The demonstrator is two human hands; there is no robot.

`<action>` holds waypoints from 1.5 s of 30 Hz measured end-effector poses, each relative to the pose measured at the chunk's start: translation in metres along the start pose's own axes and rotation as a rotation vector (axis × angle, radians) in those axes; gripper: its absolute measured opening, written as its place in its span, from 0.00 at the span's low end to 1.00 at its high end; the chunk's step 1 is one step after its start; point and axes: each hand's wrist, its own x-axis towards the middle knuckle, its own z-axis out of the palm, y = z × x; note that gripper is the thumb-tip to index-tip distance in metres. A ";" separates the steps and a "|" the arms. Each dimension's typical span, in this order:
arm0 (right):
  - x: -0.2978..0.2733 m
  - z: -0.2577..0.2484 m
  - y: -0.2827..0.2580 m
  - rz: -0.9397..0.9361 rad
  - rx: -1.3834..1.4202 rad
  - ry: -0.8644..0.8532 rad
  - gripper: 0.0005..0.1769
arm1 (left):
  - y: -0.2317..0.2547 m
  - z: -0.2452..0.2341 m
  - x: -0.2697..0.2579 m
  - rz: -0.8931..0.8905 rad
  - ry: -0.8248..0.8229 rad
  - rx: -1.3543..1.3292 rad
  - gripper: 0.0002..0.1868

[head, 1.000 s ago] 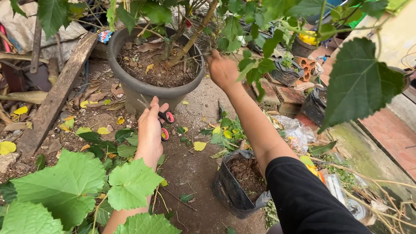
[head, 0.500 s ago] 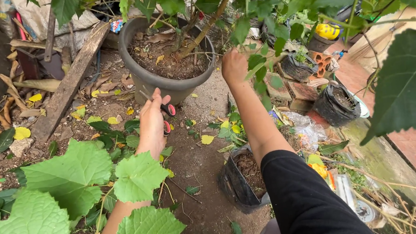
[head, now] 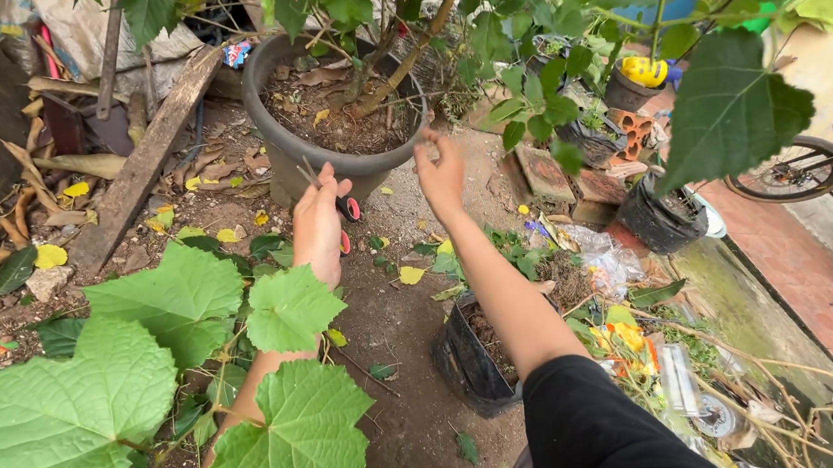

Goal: Pruning and maintaining mulberry and grape plants in pots in an outdoor garden.

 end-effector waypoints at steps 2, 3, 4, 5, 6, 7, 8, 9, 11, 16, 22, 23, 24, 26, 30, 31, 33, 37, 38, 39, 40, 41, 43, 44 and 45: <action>-0.008 -0.039 -0.034 0.563 0.725 -0.243 0.20 | -0.004 0.003 -0.001 -0.051 0.029 -0.037 0.29; -0.011 -0.045 -0.038 0.571 0.724 -0.248 0.20 | -0.014 0.002 0.004 -0.059 0.032 -0.034 0.29; -0.014 -0.053 -0.040 0.474 0.681 -0.237 0.18 | -0.026 0.001 0.009 -0.014 0.015 -0.026 0.29; -0.017 -0.061 -0.042 0.378 0.638 -0.227 0.16 | -0.037 0.001 0.013 0.032 -0.002 -0.018 0.29; -0.017 -0.066 -0.045 0.380 0.635 -0.228 0.16 | -0.045 0.002 0.017 0.029 -0.003 -0.019 0.29; -0.017 -0.071 -0.049 0.381 0.723 -0.395 0.16 | -0.052 0.003 0.020 0.060 -0.009 -0.029 0.30; -0.014 -0.076 -0.053 0.376 0.809 -0.562 0.16 | -0.058 0.005 0.024 0.096 -0.015 -0.041 0.30; -0.018 -0.083 -0.060 0.374 0.806 -0.561 0.16 | -0.051 0.010 0.020 0.097 -0.018 -0.044 0.30; -0.026 -0.096 -0.077 -0.290 0.723 -0.666 0.21 | -0.036 0.018 0.011 0.059 -0.010 -0.064 0.31; -0.027 -0.128 -0.104 0.063 0.875 -0.815 0.30 | -0.022 0.028 0.013 0.047 0.005 -0.141 0.32; -0.018 -0.136 -0.086 0.220 0.961 -0.805 0.27 | -0.024 0.045 0.013 0.108 -0.045 -0.218 0.33; -0.014 -0.138 -0.082 0.172 0.937 -0.854 0.28 | -0.026 0.048 0.011 0.122 -0.076 -0.242 0.33; -0.011 -0.144 -0.082 0.172 0.936 -0.854 0.28 | -0.020 0.052 0.005 0.122 -0.077 -0.243 0.33; -0.004 -0.154 -0.083 0.115 0.726 -0.908 0.31 | -0.009 0.059 -0.006 0.034 -0.045 -0.116 0.33; -0.009 -0.147 -0.073 0.289 0.569 -1.040 0.31 | -0.015 0.071 -0.006 0.091 -0.096 -0.047 0.34; -0.015 -0.137 -0.063 0.212 0.609 -0.986 0.29 | -0.014 0.073 -0.008 0.047 -0.132 0.056 0.36; -0.019 -0.120 -0.041 0.113 0.639 -0.931 0.26 | -0.015 0.076 -0.006 0.019 -0.162 0.145 0.38; 0.001 -0.114 0.002 0.404 0.655 -0.918 0.33 | -0.009 0.079 -0.010 0.000 -0.181 0.121 0.49; 0.005 -0.118 0.007 0.562 0.647 -0.976 0.40 | -0.001 0.076 -0.020 -0.133 -0.183 0.162 0.50; 0.016 -0.124 0.012 0.548 0.643 -0.985 0.40 | -0.007 0.074 -0.014 -0.127 -0.172 0.151 0.50; 0.023 -0.130 0.018 0.677 0.663 -1.038 0.46 | -0.015 0.071 -0.009 -0.128 -0.191 0.153 0.49; 0.031 -0.135 0.026 0.809 0.679 -1.086 0.52 | -0.023 0.069 -0.004 -0.129 -0.209 0.156 0.48; 0.045 -0.125 0.042 0.859 0.644 -1.155 0.54 | -0.029 0.067 0.002 -0.113 -0.208 0.150 0.47; 0.052 -0.121 0.051 0.909 0.620 -1.209 0.55 | -0.031 0.068 0.006 -0.090 -0.215 0.157 0.45; 0.059 -0.118 0.056 0.915 0.618 -1.209 0.55 | -0.034 0.069 0.010 -0.095 -0.217 0.157 0.45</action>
